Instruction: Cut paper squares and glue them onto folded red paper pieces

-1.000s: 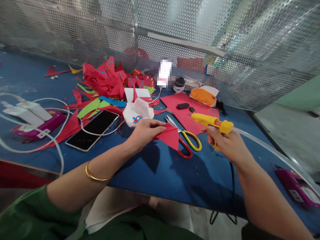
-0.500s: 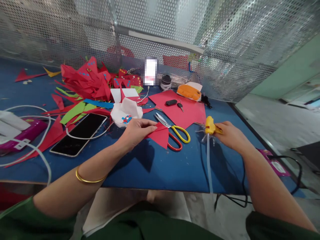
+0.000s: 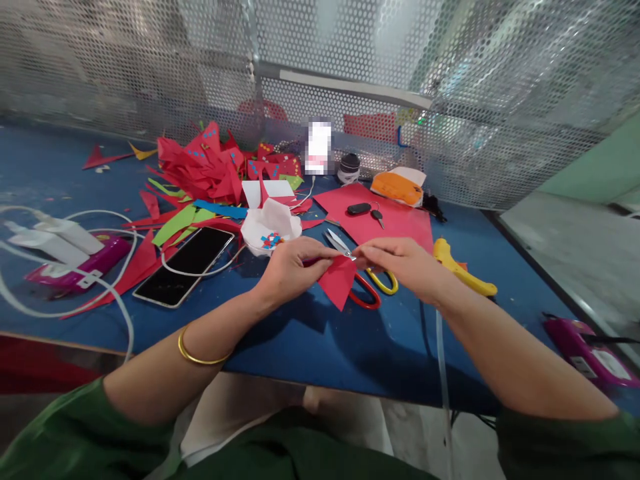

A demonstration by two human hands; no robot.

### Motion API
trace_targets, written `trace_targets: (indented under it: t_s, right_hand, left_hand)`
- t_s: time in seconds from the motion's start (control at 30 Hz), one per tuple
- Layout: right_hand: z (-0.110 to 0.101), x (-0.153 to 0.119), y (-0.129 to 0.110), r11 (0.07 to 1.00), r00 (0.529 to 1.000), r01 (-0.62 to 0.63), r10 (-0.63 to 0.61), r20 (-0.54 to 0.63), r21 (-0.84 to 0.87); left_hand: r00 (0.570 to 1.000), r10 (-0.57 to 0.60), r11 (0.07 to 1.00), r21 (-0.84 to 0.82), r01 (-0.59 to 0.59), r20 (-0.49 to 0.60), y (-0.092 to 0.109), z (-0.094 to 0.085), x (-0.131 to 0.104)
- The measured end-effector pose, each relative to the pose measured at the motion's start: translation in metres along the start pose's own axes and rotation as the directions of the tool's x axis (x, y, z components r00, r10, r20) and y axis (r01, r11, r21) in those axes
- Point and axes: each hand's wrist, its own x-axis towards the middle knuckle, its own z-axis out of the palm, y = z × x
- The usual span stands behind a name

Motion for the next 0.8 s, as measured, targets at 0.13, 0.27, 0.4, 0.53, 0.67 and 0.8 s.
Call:
trace_targets:
  t_s: [0.13, 0.27, 0.4, 0.53, 0.67, 0.8]
  right_hand:
    - [0.02, 0.009, 0.008, 0.96, 0.985, -0.161, 0.142, 0.099, 0.228]
    - [0.019, 0.002, 0.011, 0.992, 0.999, -0.032, 0.03, 0.016, 0.125]
    - [0.018, -0.004, 0.01, 0.95, 0.974, 0.208, -0.223, -0.038, -0.232]
    - [0.02, -0.007, 0.01, 0.88, 0.941, 0.29, -0.334, -0.058, -0.376]
    - [0.022, -0.007, 0.009, 0.94, 0.966, 0.226, -0.251, -0.067, -0.257]
    - [0.031, -0.006, 0.008, 0.983, 0.998, 0.057, -0.05, -0.04, 0.175]
  left_hand:
    - [0.992, 0.124, 0.987, 0.103, -0.127, 0.03, -0.002, 0.001, -0.001]
    - [0.987, 0.148, 0.979, 0.13, -0.156, 0.068, 0.0, 0.001, -0.001]
    - [0.994, 0.094, 0.988, 0.12, -0.099, 0.052, 0.002, -0.001, 0.0]
    - [0.989, 0.118, 0.981, 0.143, -0.131, 0.093, 0.0, -0.002, 0.002]
    - [0.989, 0.085, 0.988, 0.119, -0.1, 0.124, 0.0, -0.001, 0.003]
    - [0.996, 0.012, 0.997, 0.074, -0.019, 0.087, 0.002, 0.0, 0.0]
